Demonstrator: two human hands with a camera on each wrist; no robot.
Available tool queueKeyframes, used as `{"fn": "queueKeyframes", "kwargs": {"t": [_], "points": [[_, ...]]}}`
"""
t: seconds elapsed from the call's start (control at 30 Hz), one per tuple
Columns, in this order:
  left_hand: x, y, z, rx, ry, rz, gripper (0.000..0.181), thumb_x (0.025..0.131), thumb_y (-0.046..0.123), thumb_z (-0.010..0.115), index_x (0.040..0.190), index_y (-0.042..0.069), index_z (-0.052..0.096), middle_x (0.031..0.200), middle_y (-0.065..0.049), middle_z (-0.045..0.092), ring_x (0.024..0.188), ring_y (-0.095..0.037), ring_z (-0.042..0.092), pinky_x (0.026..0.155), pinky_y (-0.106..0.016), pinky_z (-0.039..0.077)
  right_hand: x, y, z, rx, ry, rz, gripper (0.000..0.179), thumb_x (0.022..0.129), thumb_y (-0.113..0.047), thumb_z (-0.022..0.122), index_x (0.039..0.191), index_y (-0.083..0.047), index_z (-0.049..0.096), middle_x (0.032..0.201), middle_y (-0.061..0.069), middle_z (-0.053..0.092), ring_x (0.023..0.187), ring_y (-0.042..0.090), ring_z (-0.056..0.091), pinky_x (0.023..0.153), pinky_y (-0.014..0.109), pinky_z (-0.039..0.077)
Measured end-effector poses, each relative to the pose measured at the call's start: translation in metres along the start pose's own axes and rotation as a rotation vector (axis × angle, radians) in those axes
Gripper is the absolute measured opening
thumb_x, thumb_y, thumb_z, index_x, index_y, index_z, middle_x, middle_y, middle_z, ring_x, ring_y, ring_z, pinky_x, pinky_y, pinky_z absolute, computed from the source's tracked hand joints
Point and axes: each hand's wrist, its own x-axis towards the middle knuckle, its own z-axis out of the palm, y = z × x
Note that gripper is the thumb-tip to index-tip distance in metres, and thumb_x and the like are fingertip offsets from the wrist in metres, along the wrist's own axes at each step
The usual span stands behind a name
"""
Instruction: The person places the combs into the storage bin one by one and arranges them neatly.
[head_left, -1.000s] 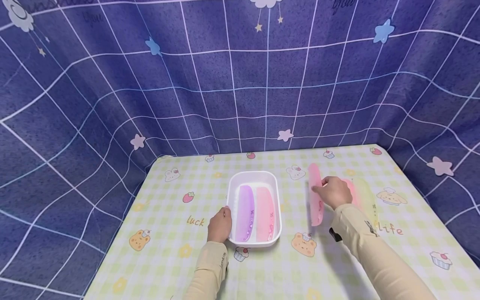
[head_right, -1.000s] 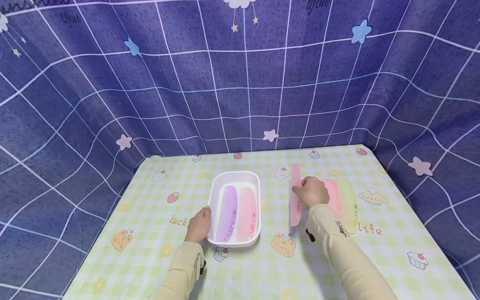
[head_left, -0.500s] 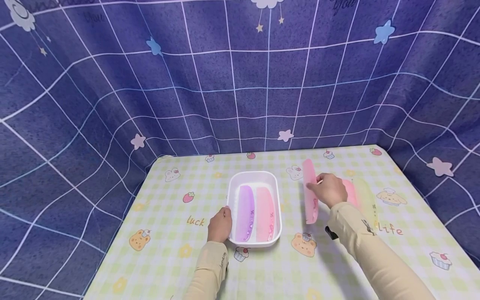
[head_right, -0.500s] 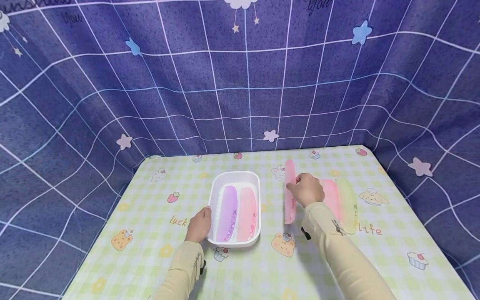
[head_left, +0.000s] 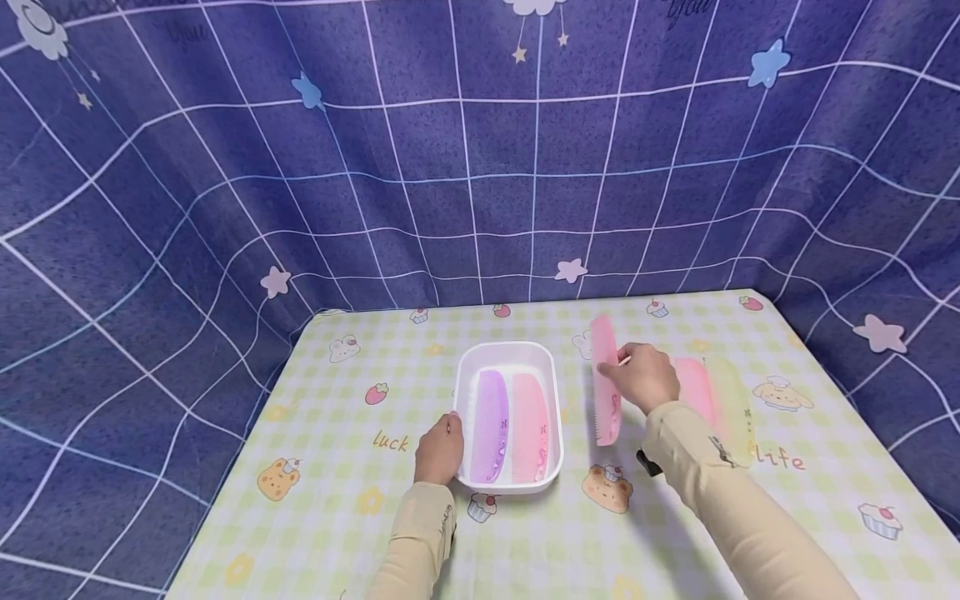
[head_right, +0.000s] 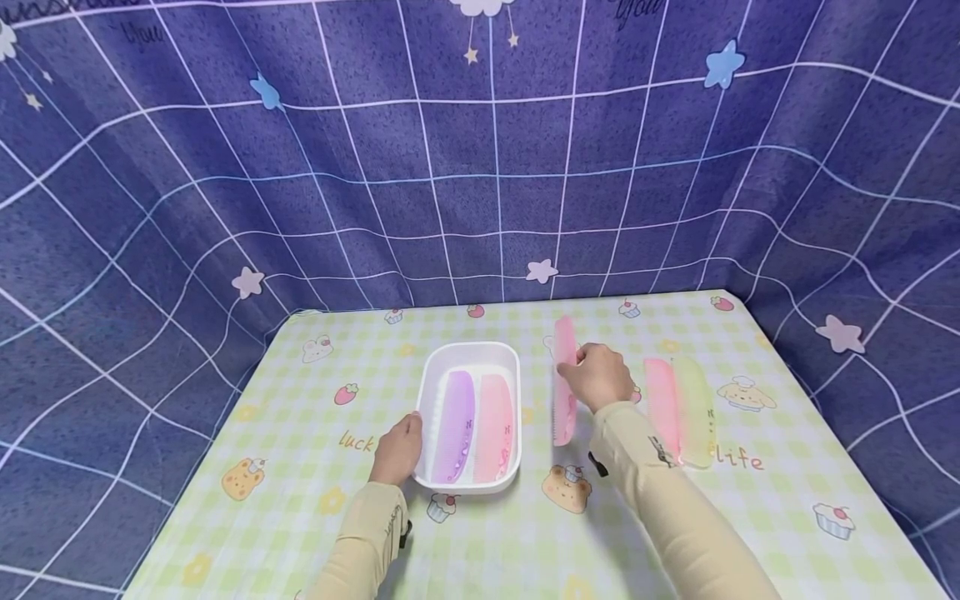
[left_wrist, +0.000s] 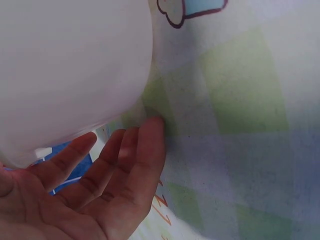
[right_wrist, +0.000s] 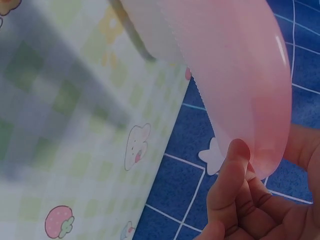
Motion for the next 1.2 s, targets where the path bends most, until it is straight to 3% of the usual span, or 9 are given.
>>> {"fn": "queueKeyframes", "kwargs": {"t": [1.2], "points": [[0.000, -0.001, 0.000, -0.002, 0.006, 0.011, 0.049, 0.110, 0.030, 0.031, 0.133, -0.002, 0.061, 0.129, -0.028, 0.063, 0.119, -0.051, 0.059, 0.100, -0.059, 0.047, -0.005, -0.045, 0.032, 0.027, -0.020, -0.047, 0.030, 0.089, -0.028, 0.074, 0.104, -0.002, 0.071, 0.095, 0.013, 0.070, 0.083, 0.032, 0.065, 0.069, 0.042, 0.049]]}}
